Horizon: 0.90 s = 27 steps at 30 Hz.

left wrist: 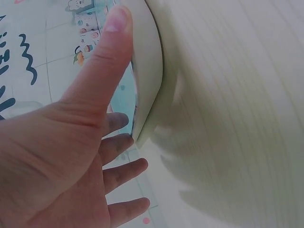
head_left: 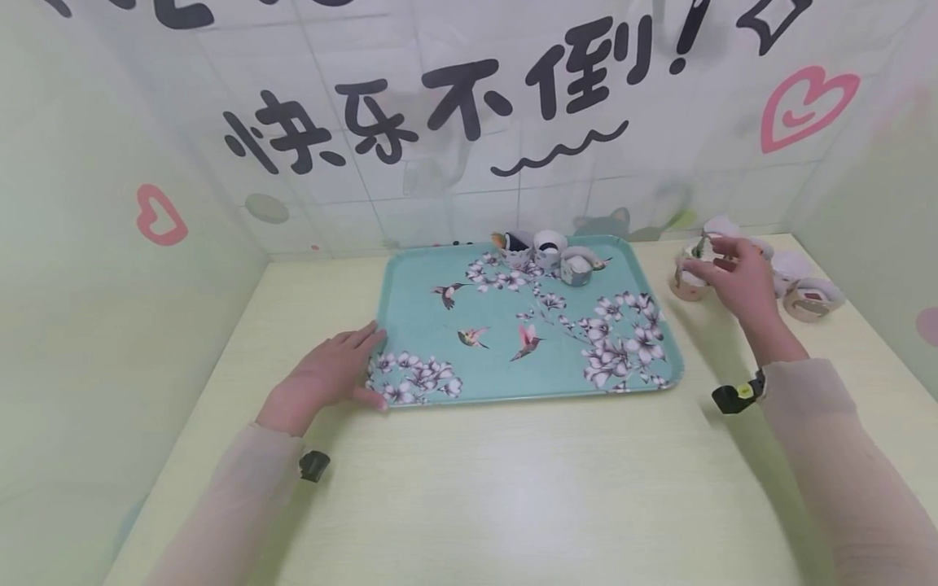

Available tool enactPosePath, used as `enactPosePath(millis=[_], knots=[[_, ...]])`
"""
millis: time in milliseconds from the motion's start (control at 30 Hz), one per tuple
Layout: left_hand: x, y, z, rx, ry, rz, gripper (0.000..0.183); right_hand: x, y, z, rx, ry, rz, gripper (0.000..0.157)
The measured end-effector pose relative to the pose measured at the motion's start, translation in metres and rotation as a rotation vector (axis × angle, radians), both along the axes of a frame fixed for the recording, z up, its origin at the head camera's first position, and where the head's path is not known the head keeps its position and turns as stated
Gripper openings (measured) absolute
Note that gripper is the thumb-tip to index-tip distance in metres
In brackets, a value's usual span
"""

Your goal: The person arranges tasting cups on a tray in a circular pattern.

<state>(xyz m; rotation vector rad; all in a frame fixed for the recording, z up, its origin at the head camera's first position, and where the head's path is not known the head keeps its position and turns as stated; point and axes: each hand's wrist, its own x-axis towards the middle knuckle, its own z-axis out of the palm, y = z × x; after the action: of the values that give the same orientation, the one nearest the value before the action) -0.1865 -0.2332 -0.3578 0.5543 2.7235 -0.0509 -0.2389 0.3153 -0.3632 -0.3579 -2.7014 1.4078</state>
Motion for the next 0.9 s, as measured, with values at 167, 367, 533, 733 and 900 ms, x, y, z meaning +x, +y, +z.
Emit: enactPosePath(millis=[167,367,533,733,900], knots=[[0.000,0.000,0.000,0.003,0.006,-0.002,0.114,0.002,0.001,-0.004,-0.009,0.029,-0.008,0.086],[0.001,0.000,0.001,0.009,0.003,0.000,0.113,0.004,0.000,-0.008,-0.039,0.005,0.006,0.086],[0.001,0.000,0.001,0.013,0.004,0.001,0.112,0.004,0.000,-0.011,-0.025,0.011,0.014,0.084],[0.001,-0.001,0.000,0.014,0.006,-0.001,0.112,0.002,0.002,-0.015,0.001,-0.024,0.024,0.085],[0.001,-0.001,0.000,0.014,0.009,-0.004,0.112,-0.001,0.004,-0.018,0.008,-0.074,0.029,0.097]])
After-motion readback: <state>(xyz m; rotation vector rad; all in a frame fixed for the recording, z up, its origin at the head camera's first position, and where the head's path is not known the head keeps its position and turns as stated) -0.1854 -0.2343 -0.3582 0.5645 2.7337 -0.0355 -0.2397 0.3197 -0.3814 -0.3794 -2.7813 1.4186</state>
